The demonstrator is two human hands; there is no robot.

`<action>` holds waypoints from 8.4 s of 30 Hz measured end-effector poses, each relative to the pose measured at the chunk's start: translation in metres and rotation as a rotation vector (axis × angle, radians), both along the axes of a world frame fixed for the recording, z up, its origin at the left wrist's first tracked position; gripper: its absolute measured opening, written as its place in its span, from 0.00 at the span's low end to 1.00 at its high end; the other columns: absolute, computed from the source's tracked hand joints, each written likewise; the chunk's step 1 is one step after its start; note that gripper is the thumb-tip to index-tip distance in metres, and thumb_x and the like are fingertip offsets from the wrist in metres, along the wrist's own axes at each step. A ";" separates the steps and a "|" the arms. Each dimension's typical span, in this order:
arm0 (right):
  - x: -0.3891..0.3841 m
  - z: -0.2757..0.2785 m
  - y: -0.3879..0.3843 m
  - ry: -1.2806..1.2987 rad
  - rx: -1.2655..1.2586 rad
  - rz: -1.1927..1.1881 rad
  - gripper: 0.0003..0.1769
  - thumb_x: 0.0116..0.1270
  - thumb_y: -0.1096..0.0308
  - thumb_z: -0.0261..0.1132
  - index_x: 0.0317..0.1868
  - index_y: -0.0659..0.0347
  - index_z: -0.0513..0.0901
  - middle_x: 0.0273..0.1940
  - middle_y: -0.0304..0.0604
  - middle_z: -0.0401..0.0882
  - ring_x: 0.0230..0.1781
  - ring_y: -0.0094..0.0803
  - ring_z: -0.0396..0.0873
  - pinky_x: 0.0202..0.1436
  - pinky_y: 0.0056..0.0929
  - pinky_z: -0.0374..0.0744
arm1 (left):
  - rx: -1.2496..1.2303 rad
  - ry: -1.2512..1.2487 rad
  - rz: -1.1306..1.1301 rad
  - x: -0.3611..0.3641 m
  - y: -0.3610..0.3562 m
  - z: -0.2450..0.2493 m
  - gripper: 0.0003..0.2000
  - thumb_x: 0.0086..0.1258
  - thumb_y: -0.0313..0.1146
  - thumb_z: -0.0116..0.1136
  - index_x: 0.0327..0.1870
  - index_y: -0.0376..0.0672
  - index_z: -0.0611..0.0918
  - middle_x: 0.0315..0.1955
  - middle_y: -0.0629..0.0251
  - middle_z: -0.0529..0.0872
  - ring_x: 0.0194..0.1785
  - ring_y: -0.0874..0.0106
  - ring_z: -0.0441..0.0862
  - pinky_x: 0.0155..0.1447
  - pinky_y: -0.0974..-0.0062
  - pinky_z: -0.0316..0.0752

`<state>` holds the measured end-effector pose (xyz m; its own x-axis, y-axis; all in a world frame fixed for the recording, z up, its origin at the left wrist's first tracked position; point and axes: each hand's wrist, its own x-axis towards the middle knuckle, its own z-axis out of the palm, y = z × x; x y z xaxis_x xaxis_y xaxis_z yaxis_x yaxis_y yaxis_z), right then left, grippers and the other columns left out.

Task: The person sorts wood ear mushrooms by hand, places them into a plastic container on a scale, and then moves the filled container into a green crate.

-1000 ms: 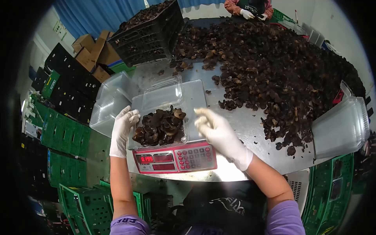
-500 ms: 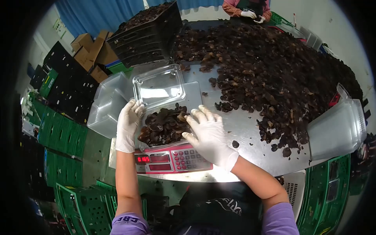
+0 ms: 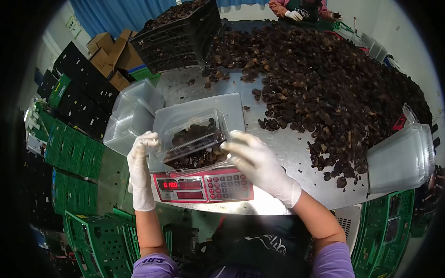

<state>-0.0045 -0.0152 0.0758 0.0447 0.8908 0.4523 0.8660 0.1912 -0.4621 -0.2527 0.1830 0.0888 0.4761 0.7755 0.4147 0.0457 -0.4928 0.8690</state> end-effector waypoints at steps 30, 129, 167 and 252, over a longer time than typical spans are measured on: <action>-0.054 0.015 -0.005 1.225 -0.124 0.105 0.29 0.69 0.65 0.67 0.65 0.69 0.68 0.45 0.40 0.79 0.42 0.23 0.79 0.45 0.20 0.78 | -0.705 -0.504 0.044 -0.055 -0.101 -0.008 0.26 0.66 0.19 0.50 0.68 0.33 0.71 0.33 0.69 0.79 0.30 0.81 0.75 0.36 0.83 0.72; 0.048 -0.085 -0.348 1.523 0.278 -0.763 0.11 0.72 0.70 0.59 0.46 0.68 0.83 0.33 0.41 0.82 0.29 0.23 0.75 0.31 0.20 0.72 | 0.257 1.086 -0.034 0.250 -0.203 -0.152 0.54 0.62 0.62 0.61 0.77 0.30 0.48 0.77 0.38 0.45 0.79 0.37 0.39 0.79 0.44 0.37; 0.056 -0.090 -0.398 1.231 0.224 -1.166 0.09 0.73 0.73 0.59 0.46 0.66 0.84 0.32 0.35 0.81 0.27 0.16 0.73 0.32 0.16 0.71 | 0.077 0.340 -0.360 0.280 -0.239 -0.125 0.03 0.59 0.23 0.60 0.33 0.38 0.79 0.31 0.55 0.82 0.32 0.57 0.82 0.38 0.62 0.77; 0.116 -0.128 -0.238 0.750 0.228 -1.155 0.23 0.59 0.75 0.71 0.56 0.60 0.82 0.25 0.32 0.73 0.25 0.16 0.71 0.32 0.19 0.73 | -0.221 0.161 -0.275 0.468 -0.158 -0.163 0.24 0.74 0.44 0.53 0.65 0.38 0.75 0.62 0.49 0.77 0.67 0.55 0.71 0.71 0.66 0.62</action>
<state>0.1110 -0.2530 -0.0520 0.9879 0.0955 0.1220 0.1466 -0.3200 -0.9360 0.2148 0.0254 -0.0743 0.7240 0.6721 0.1553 0.0820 -0.3075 0.9480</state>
